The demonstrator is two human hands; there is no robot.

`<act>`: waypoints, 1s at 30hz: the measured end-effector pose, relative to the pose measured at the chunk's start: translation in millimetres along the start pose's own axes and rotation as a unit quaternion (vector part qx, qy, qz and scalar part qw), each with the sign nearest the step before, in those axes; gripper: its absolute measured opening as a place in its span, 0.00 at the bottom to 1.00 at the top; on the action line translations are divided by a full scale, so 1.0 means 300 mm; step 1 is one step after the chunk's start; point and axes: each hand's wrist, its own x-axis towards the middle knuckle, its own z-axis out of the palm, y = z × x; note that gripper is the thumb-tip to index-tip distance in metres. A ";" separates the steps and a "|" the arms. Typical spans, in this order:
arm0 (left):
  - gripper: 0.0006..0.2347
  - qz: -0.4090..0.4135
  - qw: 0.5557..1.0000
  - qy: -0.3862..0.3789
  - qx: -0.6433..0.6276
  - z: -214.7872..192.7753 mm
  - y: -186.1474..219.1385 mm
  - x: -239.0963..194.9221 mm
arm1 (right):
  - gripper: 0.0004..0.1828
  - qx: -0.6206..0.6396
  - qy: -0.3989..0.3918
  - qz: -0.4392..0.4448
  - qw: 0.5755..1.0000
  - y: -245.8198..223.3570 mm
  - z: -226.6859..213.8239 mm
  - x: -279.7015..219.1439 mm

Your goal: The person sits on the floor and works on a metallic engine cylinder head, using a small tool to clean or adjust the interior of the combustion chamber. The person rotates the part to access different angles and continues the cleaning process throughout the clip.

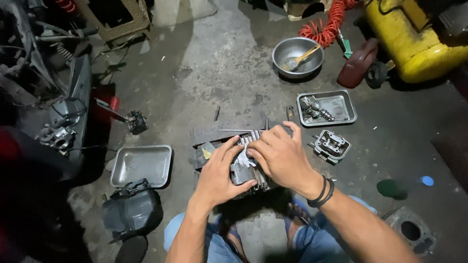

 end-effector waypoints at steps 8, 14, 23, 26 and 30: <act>0.36 0.004 1.000 0.002 -0.001 -0.001 0.006 0.005 | 0.09 0.014 -0.015 0.011 1.000 0.000 -0.010 0.004; 0.36 0.001 1.000 -0.011 0.004 -0.010 0.012 0.007 | 0.10 0.000 -0.025 0.018 1.000 0.013 0.021 -0.007; 0.36 -0.001 1.000 -0.016 -0.001 -0.004 0.006 0.004 | 0.10 -0.006 -0.010 0.012 1.000 0.015 0.026 -0.009; 0.36 -0.002 1.000 -0.009 0.002 0.001 0.001 0.006 | 0.10 0.009 -0.002 0.012 1.000 0.014 -0.007 0.007; 0.36 0.002 1.000 0.000 0.010 0.012 -0.008 -0.002 | 0.10 0.000 -0.051 0.029 0.998 0.020 0.027 -0.016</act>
